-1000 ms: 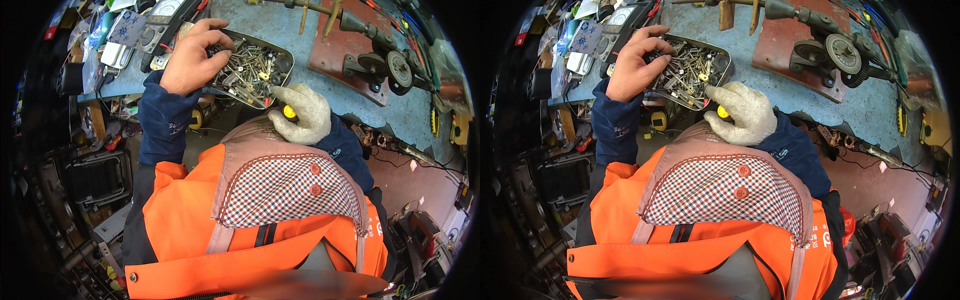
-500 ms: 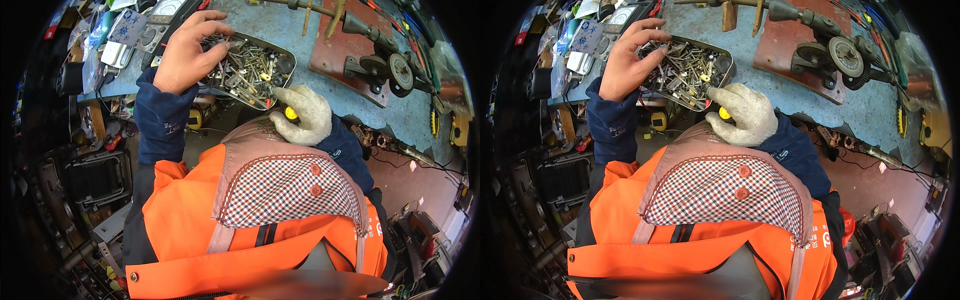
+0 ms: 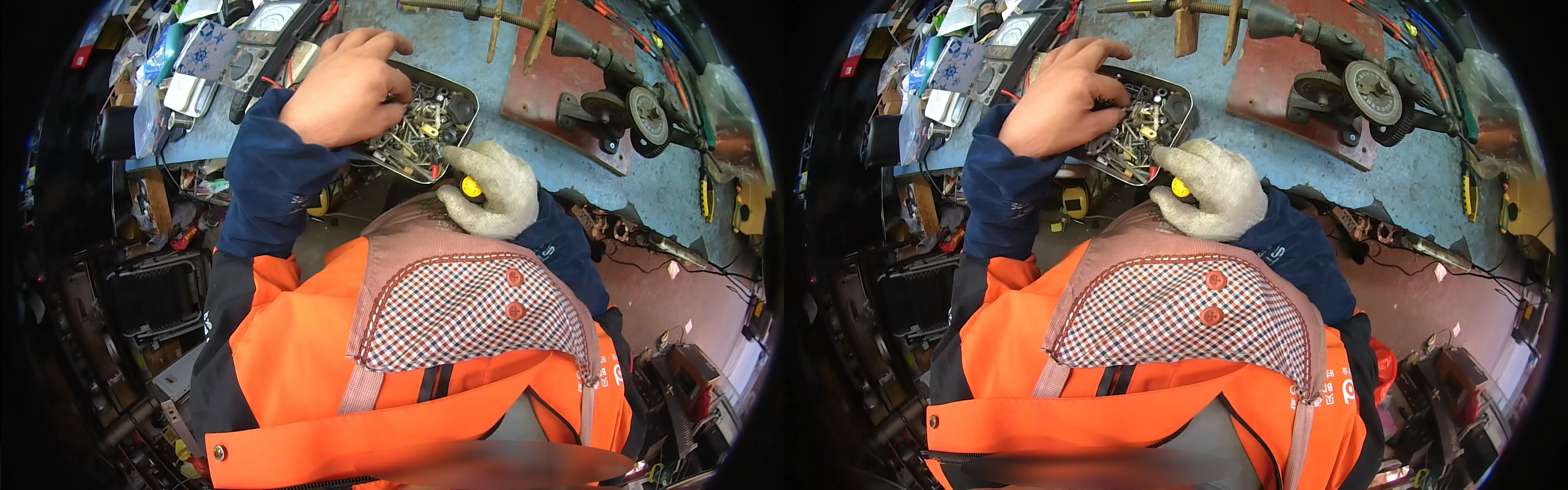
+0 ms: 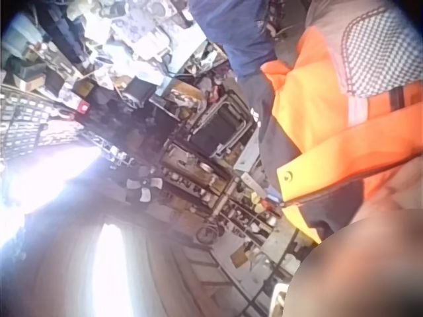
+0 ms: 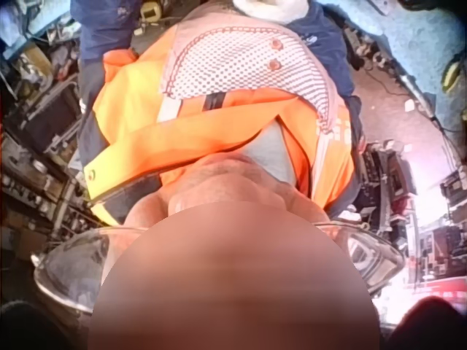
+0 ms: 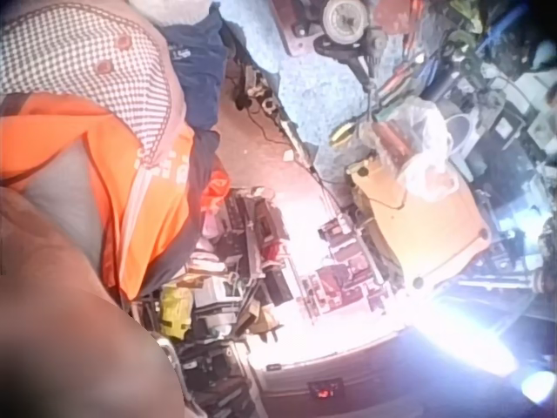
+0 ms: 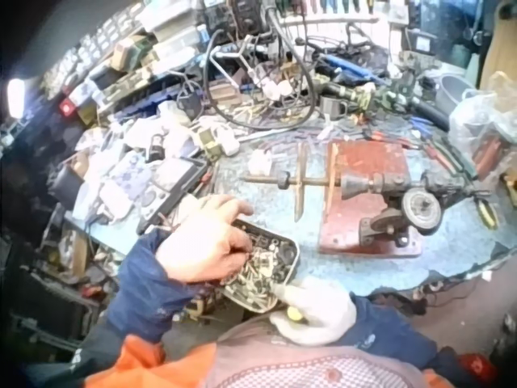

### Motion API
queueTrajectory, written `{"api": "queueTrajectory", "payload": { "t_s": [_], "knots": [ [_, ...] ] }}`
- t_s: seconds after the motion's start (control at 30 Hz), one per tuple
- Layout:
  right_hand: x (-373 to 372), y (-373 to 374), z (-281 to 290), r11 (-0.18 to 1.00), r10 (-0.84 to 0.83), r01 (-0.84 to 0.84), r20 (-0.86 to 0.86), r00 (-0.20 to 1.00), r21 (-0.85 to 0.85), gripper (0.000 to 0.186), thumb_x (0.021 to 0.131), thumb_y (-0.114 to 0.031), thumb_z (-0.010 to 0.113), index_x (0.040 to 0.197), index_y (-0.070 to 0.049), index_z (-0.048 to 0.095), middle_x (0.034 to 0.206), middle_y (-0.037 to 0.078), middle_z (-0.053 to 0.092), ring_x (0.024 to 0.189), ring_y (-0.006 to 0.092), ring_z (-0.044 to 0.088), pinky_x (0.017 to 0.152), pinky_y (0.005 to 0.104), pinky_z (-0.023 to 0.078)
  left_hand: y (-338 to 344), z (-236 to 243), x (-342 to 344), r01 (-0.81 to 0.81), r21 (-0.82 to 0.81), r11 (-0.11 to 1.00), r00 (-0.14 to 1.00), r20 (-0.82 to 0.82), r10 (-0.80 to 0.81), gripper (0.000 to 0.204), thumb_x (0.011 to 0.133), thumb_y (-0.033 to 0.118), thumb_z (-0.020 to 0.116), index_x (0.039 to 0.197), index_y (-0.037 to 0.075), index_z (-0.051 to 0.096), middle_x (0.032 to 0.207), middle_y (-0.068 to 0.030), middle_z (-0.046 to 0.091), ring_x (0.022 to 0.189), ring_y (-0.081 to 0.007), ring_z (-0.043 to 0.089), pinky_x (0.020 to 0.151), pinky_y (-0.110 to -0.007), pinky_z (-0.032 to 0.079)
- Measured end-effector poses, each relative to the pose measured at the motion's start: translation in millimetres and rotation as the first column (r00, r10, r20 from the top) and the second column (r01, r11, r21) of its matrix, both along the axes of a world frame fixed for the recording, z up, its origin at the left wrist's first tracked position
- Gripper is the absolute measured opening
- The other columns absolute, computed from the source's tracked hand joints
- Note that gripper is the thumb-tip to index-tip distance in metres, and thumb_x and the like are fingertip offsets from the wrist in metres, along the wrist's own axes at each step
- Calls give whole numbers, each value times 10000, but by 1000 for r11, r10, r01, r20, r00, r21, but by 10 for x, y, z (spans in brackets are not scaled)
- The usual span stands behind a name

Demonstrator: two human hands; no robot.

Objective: The person rummages through a tray of small metal parts, then uses a bench grinder to shape a cylindrical component. They attach wires to the component and continue adjusting it with gloved hands.

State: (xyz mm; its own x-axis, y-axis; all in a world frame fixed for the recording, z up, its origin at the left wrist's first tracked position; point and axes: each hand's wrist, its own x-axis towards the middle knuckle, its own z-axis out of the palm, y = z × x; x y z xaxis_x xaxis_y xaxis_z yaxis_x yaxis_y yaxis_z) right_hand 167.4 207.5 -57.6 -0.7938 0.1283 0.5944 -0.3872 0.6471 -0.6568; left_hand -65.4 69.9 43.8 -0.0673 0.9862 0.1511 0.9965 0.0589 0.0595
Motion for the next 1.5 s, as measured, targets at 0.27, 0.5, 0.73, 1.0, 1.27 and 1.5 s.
{"api": "queueTrajectory", "payload": {
  "t_s": [0.27, 0.5, 0.73, 1.0, 1.27, 1.5],
  "knots": [
    [-11, 4, -15, 1000, 4, -3, -24, 1000, 12, 561, 781, -173, 916, 1285, -18, 725, 955, 169, 713, 784, 342, 725, 660, 417, 584, -187, 152, -78, -9, -24, 1000, 998, 65, 11, 161, 824, 88, 744, 969, 100, 813, 1463, -135, 627, 1387, -387, 532, 1186, -491, 400],
    [3, 2, 32, 1000, 3, -3, 11, 1000, -4, 539, 785, -153, 914, 1271, -14, 726, 963, 179, 713, 784, 352, 720, 660, 420, 582, 90, 11, 116, 113, 66, 991, 990, 75, -117, 220, 900, 93, 711, 1103, 113, 797, 1126, -74, 686, 1144, -316, 630, 1013, -503, 448],
    [-8, 3, 29, 1000, 3, -3, -8, 1000, -27, 537, 788, -149, 911, 1274, -15, 724, 959, 174, 712, 785, 351, 714, 650, 416, 575, -28, -29, 148, 104, -22, 994, 993, -49, -105, 247, 806, 78, 675, 1019, 90, 800, 1049, -46, 711, 1118, -275, 657, 1045, -503, 427],
    [-1, 25, 23, 999, 30, -30, 14, 999, -12, 551, 792, -147, 912, 1290, -9, 718, 953, 172, 710, 778, 339, 715, 649, 411, 575, -254, 145, 54, 180, -35, 983, 982, 70, -177, 169, 822, 89, 714, 974, 76, 786, 1056, -47, 726, 1114, -267, 667, 1092, -481, 413],
    [-7, 17, 21, 999, 26, -26, -19, 999, -19, 556, 787, -146, 913, 1288, -3, 718, 970, 179, 715, 806, 359, 719, 666, 425, 576, -21, -57, 203, 110, -77, 991, 989, 104, -102, 345, 858, 109, 717, 1197, 49, 751, 1233, -113, 733, 1184, -316, 668, 1095, -458, 429],
    [10, 15, 21, 1000, 9, -9, 4, 1000, -23, 552, 794, -163, 915, 1285, -7, 718, 960, 172, 709, 805, 352, 722, 659, 417, 575, -98, 3, 138, 215, -61, 975, 972, 112, -207, 225, 812, 106, 704, 1013, 47, 787, 1069, -77, 751, 1116, -287, 691, 1139, -503, 407]
  ]
}}
